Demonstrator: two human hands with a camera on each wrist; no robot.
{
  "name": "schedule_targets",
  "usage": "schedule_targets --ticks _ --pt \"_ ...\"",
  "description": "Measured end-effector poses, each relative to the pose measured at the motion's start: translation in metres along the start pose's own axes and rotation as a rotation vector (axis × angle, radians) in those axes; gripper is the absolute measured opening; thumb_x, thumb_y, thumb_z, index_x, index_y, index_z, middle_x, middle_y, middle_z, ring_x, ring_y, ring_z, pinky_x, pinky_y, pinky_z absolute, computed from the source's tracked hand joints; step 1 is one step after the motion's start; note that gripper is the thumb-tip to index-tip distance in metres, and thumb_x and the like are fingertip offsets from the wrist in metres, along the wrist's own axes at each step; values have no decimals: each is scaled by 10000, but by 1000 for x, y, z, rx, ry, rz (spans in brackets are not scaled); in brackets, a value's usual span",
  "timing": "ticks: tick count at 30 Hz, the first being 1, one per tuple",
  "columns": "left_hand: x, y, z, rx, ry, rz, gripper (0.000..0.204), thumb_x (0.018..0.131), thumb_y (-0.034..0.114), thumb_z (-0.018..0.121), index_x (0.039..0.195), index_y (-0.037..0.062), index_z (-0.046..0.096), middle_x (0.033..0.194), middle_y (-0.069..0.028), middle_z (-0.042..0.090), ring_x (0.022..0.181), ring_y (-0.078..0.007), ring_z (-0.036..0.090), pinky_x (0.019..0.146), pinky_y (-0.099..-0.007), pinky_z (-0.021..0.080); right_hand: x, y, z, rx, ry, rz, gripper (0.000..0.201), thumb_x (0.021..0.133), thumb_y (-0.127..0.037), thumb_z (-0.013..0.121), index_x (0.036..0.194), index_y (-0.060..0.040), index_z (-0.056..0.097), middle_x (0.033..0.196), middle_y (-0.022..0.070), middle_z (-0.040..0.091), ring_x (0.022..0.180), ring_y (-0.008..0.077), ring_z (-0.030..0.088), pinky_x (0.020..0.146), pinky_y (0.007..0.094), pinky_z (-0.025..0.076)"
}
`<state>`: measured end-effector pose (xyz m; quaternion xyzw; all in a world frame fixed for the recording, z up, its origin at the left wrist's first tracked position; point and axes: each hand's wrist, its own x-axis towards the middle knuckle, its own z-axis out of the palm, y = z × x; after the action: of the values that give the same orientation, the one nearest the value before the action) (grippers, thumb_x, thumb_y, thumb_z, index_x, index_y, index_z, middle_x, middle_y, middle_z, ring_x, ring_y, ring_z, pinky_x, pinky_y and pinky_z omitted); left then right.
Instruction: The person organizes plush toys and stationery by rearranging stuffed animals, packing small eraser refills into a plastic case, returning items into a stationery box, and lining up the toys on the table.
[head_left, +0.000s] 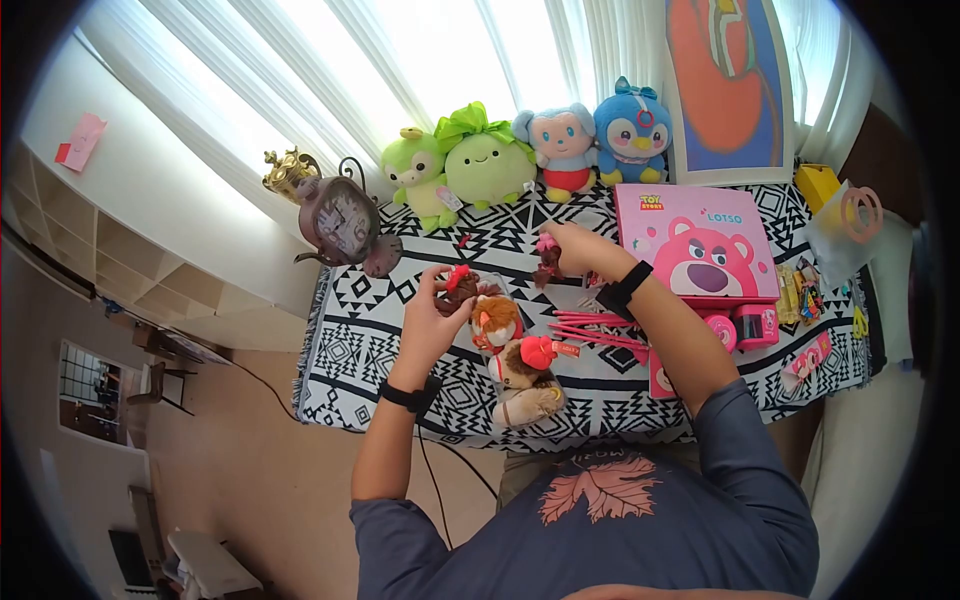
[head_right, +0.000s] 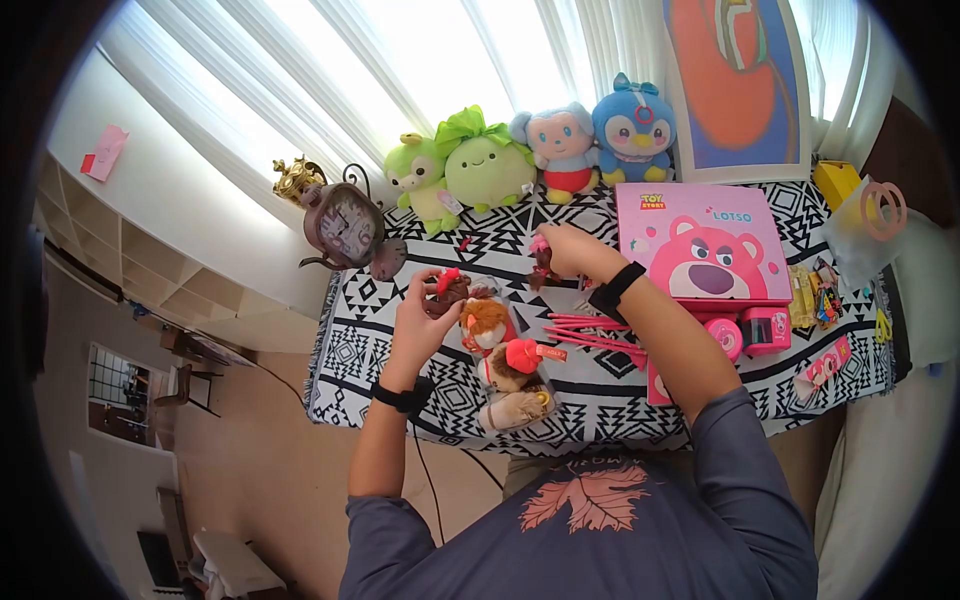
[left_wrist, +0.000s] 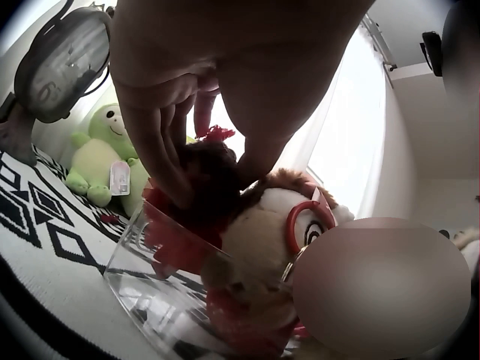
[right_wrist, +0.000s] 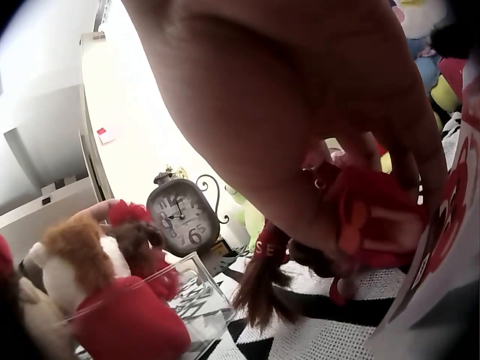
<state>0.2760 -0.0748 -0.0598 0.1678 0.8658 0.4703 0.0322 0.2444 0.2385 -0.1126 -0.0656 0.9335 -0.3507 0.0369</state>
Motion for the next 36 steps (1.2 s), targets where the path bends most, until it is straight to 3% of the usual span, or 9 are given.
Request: schedule_targets --ticks 2,5,8,12,15,20,22,26,36 --pt "-2 5 3 -33 -9 38 492 926 152 821 1354 21 618 1105 -158 741 946 -227 765 817 -336 605 1 0 -8 44 -109 -6 453 751 33 806 1181 -18 675 1045 193 763 999 329 752 848 403 583" --pt "4 -16 7 245 54 268 460 933 171 819 1317 3 631 1067 -177 728 933 -287 746 814 -378 597 -7 -10 -22 692 -256 -112 437 788 81 801 1190 -44 683 1089 29 748 978 138 706 840 311 576" --pt "4 -21 11 227 123 312 453 915 210 842 1270 -8 663 1051 -192 711 937 -320 722 823 -406 589 -25 -33 -37 860 -298 -169 436 796 93 805 1189 -38 669 1090 30 727 1021 122 684 885 312 578" --pt "1 -17 11 201 175 232 426 881 219 879 1171 -31 691 1024 -181 721 890 -311 727 795 -393 588 -26 -48 -27 830 -161 -152 496 817 71 816 1257 -49 622 1135 42 715 1079 121 670 917 311 576" --pt "1 -19 13 221 238 220 387 832 175 925 1077 -41 717 875 -113 781 746 -189 741 711 -314 584 -13 -48 -4 692 63 -261 622 842 7 822 1384 -66 525 1128 69 729 1007 129 672 874 319 570" --pt "1 -13 15 262 266 178 389 797 198 949 1009 -41 726 850 -127 773 737 -198 739 708 -318 580 -4 -71 25 643 61 -175 586 822 -19 833 1346 -35 570 1068 95 736 940 171 696 839 329 577" --pt "1 -12 14 285 278 188 386 781 201 957 981 -37 728 830 -128 765 729 -204 735 704 -323 577 1 -70 40 475 133 -391 470 843 -9 802 1275 -45 619 1044 88 735 942 184 699 853 328 571" --pt "7 -22 10 301 220 176 340 770 149 928 975 -34 730 805 -136 745 708 -218 719 694 -335 570 -1 -67 62 162 262 -553 497 813 -82 847 1267 -36 648 1096 166 686 1056 392 673 929 428 560" --pt "3 -25 2 -1 27 81 313 848 1 808 1153 -40 752 886 -103 770 803 -174 753 773 -300 596 -13 -64 44 197 -33 -489 630 964 -36 672 1569 -30 498 1363 196 574 1210 348 631 1042 391 521"
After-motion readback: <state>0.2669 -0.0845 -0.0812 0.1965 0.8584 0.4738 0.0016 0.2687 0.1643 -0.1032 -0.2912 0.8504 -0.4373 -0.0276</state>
